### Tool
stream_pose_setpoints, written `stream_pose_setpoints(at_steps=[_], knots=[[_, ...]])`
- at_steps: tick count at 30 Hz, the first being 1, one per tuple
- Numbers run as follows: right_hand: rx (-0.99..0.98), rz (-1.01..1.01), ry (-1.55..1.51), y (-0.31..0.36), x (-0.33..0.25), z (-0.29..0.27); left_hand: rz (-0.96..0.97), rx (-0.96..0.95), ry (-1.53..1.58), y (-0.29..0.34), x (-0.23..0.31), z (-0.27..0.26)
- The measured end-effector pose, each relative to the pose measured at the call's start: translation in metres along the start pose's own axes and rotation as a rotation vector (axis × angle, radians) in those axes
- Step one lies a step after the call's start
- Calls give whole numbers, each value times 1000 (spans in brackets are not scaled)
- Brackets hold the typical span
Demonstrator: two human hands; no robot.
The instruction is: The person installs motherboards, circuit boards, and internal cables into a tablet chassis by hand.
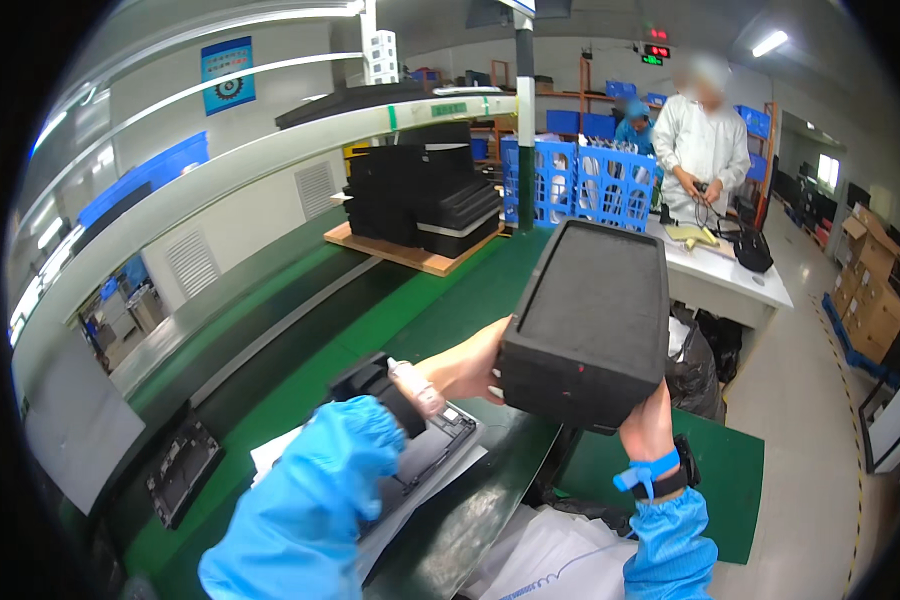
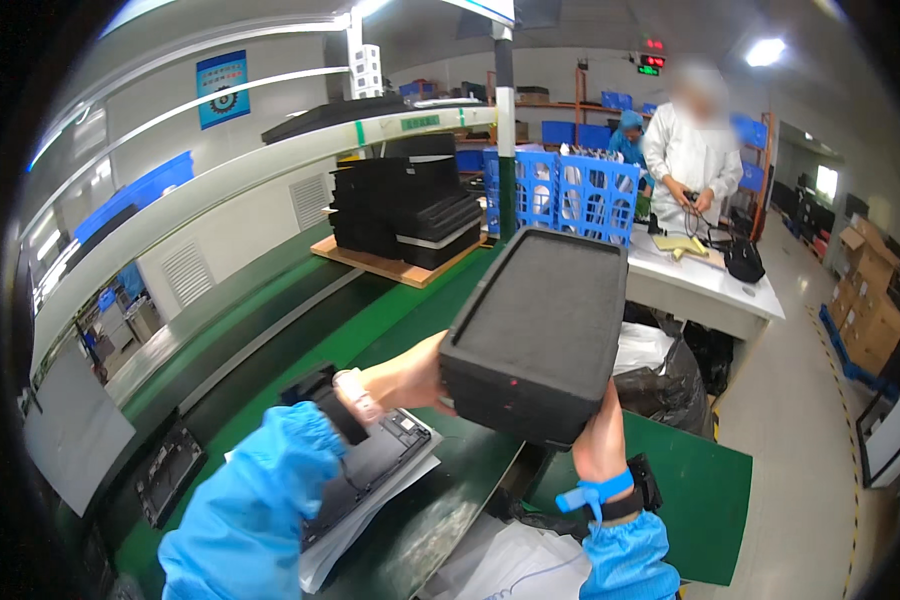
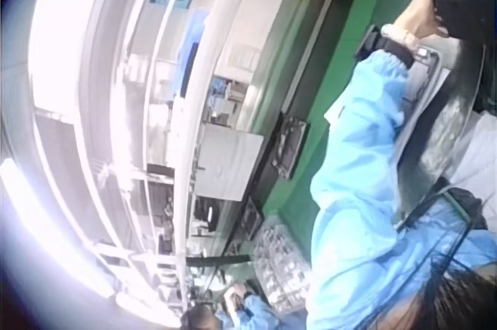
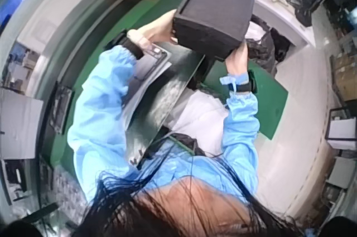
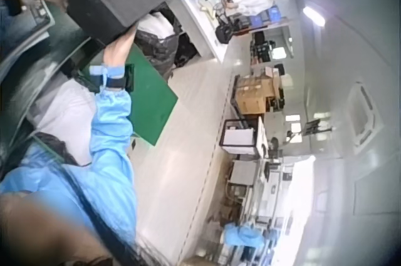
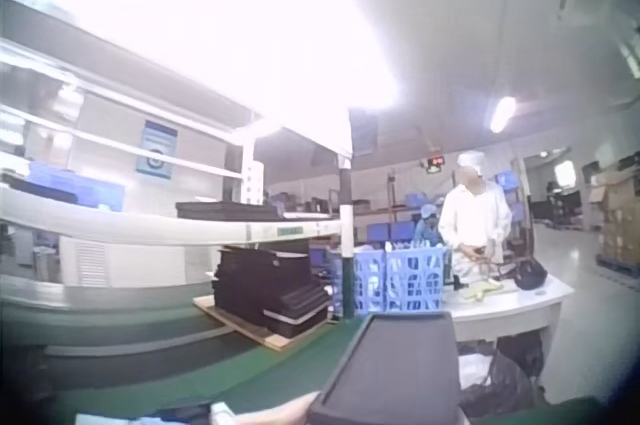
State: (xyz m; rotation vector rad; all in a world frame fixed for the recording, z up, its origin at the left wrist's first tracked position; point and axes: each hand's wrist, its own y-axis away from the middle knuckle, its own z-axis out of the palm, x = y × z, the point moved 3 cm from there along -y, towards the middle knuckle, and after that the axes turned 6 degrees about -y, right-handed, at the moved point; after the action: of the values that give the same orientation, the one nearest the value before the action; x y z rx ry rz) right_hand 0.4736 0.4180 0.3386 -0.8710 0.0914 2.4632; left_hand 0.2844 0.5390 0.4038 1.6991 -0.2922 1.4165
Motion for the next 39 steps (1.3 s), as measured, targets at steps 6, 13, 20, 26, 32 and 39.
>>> stream_pose_setpoints(at_steps=[6, 13, 20, 26, 32, 39], knots=[[-423, 165, -92, 97, 19, 87, 277, 132, 131, 165, -20, -34], [-614, 559, -210, 236, 94, 180, 496, 533, 314, 392, -124, -44], [-1066, 853, 25, 411, 164, 165, 274, 1297, 334, 598, -305, -18], [-1286, 938, 158, 481, 187, 101, 260, 1360, 235, 613, -402, -45], [-1629, 817, 407, 408, 192, 100, 441, 1243, 252, 529, -414, -71], [-848, 121, 761, 119, 101, 113, 374, 1292, 775, 567, -415, -8]])
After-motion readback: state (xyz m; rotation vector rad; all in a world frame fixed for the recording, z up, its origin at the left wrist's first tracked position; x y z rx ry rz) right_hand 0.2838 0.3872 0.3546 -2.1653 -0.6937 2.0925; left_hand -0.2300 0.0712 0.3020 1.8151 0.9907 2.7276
